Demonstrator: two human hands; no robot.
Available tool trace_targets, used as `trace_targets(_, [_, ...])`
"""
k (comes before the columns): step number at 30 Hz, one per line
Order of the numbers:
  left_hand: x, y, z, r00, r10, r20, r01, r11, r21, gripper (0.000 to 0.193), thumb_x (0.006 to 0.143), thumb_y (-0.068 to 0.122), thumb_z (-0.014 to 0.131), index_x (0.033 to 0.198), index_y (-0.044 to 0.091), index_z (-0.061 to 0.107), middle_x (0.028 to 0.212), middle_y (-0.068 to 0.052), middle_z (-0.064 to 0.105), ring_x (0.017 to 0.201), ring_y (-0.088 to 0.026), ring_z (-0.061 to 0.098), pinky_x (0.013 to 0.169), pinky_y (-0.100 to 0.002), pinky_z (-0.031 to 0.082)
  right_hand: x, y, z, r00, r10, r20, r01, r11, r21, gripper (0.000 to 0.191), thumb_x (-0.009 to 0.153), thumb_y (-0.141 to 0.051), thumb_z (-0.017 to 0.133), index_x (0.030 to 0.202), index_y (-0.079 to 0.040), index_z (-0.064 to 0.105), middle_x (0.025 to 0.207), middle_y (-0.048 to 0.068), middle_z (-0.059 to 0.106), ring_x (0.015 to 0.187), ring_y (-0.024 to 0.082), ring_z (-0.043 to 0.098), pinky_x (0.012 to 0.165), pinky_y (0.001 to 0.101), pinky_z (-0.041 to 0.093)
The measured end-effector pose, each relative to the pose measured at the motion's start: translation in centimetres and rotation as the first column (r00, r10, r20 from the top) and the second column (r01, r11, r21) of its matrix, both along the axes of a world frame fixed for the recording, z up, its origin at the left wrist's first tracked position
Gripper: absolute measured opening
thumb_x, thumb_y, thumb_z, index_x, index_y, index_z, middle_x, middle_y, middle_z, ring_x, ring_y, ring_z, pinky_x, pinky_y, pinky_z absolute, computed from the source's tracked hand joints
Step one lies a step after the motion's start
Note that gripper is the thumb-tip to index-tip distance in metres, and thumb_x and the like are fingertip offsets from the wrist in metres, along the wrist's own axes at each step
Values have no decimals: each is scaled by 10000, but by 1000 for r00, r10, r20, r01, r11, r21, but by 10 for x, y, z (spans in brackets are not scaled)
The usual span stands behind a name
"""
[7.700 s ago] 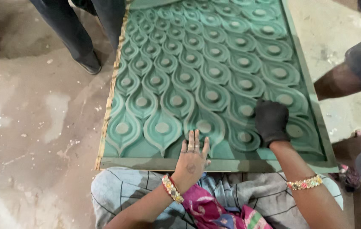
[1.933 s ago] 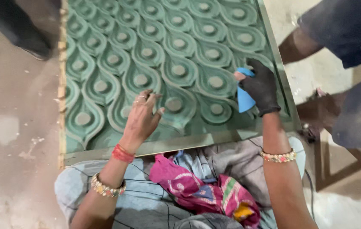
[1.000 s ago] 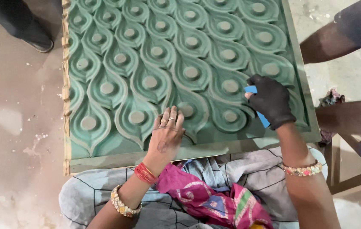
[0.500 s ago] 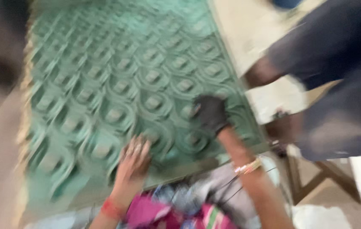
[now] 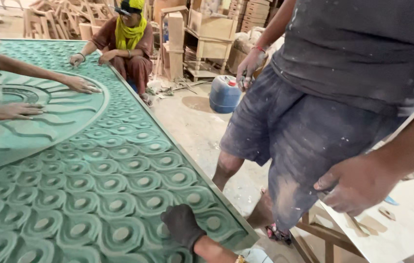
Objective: The person smooths the surface of a large green decorative panel with a peacock feather pattern using a blue sanding block. They work systematically across the raised motifs, occasionally pausing to adjust their grip or position.
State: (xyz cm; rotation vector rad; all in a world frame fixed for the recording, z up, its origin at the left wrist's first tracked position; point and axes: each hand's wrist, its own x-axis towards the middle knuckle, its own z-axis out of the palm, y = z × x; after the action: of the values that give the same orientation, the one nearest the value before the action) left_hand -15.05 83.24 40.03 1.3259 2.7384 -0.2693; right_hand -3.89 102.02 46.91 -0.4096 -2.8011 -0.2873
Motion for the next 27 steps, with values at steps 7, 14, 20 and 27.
trace_targets(7, [1,-16,-26,1000,20,15,-19,998,-65,797,826,432,658,1517,144,384,1604,-159,354,1476,-342,346,1099,-537,359,3,-4,4,999,-43,12,44,997,-68,63,802,-198,677,857,-175,695,852,89,680,828,302,698,700,453,503])
trace_targets(14, [7,-53,-50,999,44,20,-42,995,-90,847,819,485,672,1538,164,359,1630,-156,325,1494,-338,327,1097,-537,363,-8,-5,-16,1000,17,-9,-16,989,147,97,795,-205,686,881,-164,704,817,97,671,765,316,683,675,486,497])
trace_targets(20, [33,-75,-28,999,32,7,-32,999,-28,891,813,530,685,1557,182,339,1653,-155,299,1509,-334,311,1095,-537,366,6,13,-21,989,-149,10,147,959,-240,99,774,-234,687,827,-178,749,856,103,698,835,329,702,726,465,537])
trace_targets(27, [79,-114,25,1000,-24,-19,28,975,222,811,869,442,629,1543,90,346,1640,-211,303,1465,-356,298,1120,-525,334,-10,22,-3,914,238,-329,-326,912,-248,140,732,-180,709,864,-197,755,822,67,714,757,324,671,665,467,495])
